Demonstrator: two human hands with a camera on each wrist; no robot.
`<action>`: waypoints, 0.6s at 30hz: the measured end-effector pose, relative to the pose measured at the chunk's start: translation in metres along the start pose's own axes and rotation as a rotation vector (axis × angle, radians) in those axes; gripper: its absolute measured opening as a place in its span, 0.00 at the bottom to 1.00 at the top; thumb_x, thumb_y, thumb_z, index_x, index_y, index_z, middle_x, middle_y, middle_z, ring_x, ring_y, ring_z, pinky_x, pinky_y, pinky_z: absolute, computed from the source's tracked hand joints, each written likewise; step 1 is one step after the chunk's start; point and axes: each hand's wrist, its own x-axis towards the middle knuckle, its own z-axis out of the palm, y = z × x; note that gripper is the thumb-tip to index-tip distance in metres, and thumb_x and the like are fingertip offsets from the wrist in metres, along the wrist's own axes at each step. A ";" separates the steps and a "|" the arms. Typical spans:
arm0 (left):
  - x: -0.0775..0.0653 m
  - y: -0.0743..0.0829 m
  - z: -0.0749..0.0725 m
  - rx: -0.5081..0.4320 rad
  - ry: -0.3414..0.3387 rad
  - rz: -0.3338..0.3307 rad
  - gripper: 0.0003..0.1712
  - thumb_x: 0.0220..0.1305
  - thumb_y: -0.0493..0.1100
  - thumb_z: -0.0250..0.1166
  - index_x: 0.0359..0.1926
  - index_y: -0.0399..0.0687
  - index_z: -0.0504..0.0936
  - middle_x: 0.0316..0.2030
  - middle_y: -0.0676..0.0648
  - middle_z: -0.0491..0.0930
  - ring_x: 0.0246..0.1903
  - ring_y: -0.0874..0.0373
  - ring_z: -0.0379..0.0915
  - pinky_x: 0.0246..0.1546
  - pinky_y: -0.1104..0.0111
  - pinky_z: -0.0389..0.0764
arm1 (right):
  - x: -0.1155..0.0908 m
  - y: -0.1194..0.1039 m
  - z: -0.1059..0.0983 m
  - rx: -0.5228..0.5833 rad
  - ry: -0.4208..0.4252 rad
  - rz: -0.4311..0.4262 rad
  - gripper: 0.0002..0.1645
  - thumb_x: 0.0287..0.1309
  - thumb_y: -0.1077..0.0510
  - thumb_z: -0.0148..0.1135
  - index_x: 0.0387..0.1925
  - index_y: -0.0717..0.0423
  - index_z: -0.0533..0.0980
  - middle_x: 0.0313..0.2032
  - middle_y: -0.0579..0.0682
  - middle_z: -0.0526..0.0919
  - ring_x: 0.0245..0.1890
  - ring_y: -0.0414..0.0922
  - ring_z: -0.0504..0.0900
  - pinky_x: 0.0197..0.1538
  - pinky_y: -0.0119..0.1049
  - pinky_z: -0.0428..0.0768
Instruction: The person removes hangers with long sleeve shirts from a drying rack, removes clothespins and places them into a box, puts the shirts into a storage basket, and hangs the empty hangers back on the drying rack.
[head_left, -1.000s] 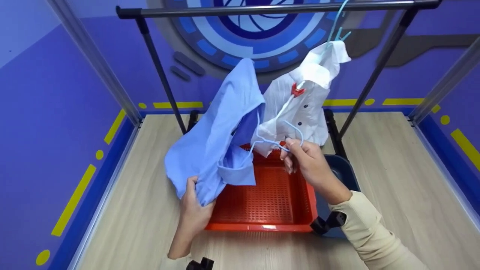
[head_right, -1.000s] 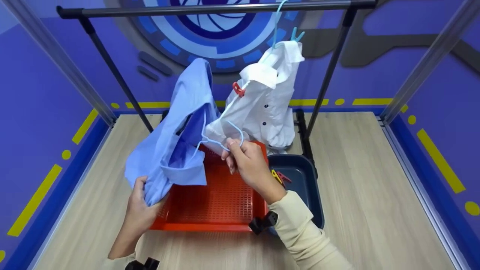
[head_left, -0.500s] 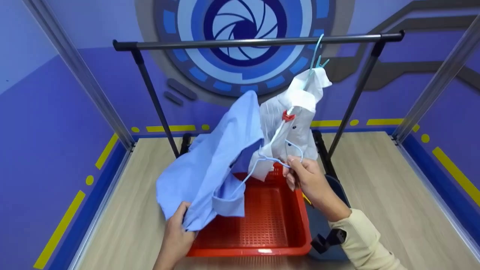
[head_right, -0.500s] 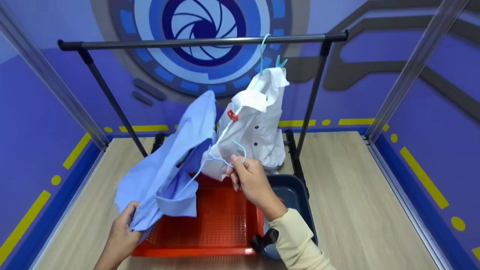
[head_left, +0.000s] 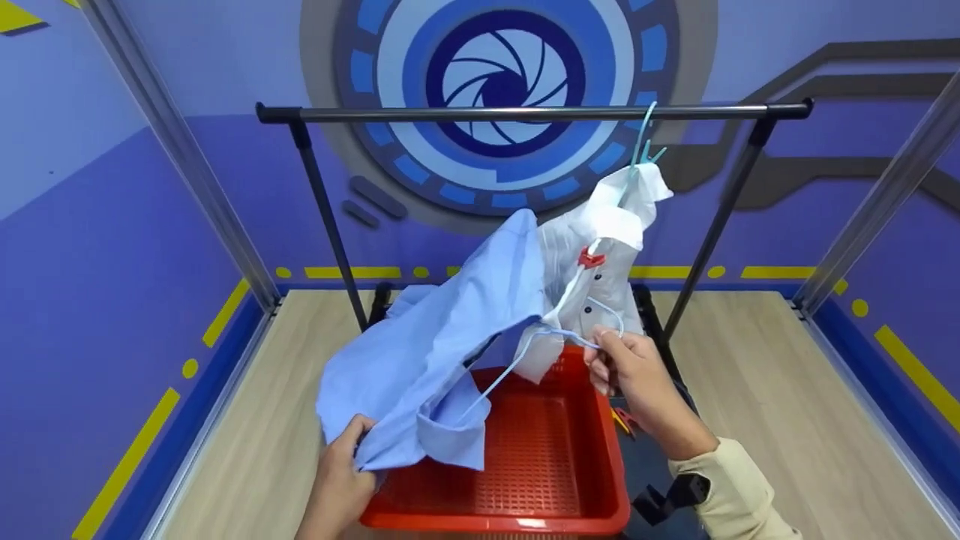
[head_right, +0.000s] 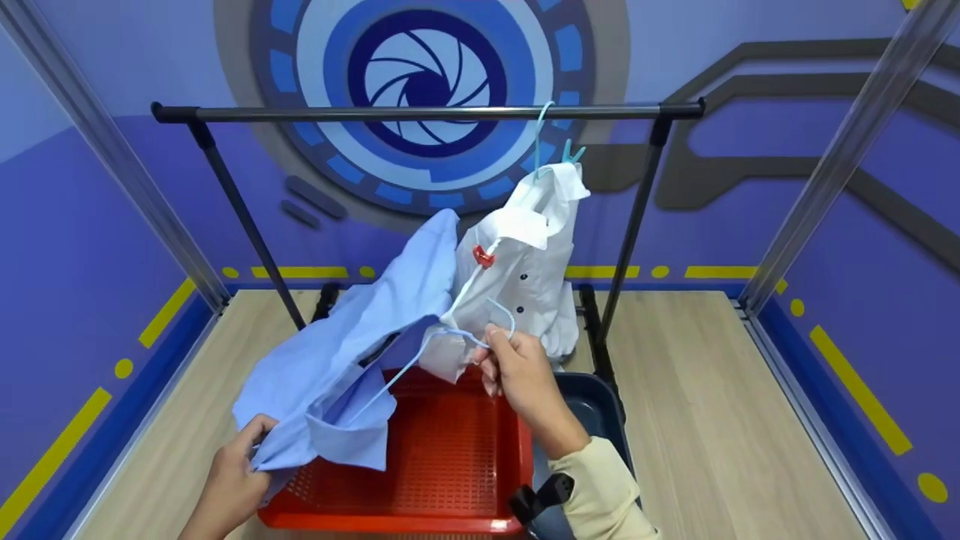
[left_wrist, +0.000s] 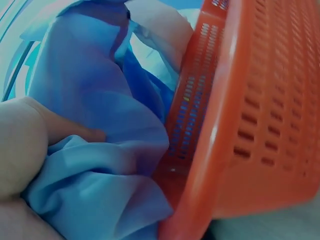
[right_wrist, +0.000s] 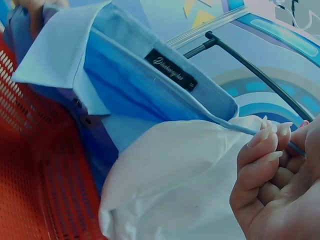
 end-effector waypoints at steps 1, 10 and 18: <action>0.001 -0.001 0.000 0.017 -0.011 -0.009 0.31 0.35 0.14 0.53 0.37 0.49 0.73 0.30 0.49 0.74 0.32 0.56 0.69 0.36 0.69 0.70 | 0.000 0.000 0.000 0.019 0.012 0.018 0.25 0.75 0.53 0.42 0.23 0.62 0.71 0.16 0.47 0.69 0.15 0.38 0.68 0.21 0.27 0.70; 0.012 -0.016 -0.003 0.151 0.043 0.008 0.28 0.36 0.15 0.54 0.37 0.46 0.73 0.32 0.47 0.77 0.34 0.54 0.71 0.36 0.63 0.73 | 0.005 -0.006 0.001 0.077 0.056 0.070 0.25 0.74 0.54 0.42 0.21 0.60 0.70 0.15 0.46 0.67 0.14 0.38 0.66 0.20 0.27 0.66; 0.003 -0.014 -0.003 0.149 0.025 0.099 0.27 0.39 0.20 0.64 0.41 0.46 0.75 0.31 0.52 0.77 0.33 0.60 0.72 0.37 0.65 0.75 | 0.000 -0.004 0.013 0.039 0.034 0.099 0.24 0.74 0.54 0.43 0.24 0.61 0.74 0.17 0.46 0.72 0.15 0.38 0.69 0.21 0.28 0.71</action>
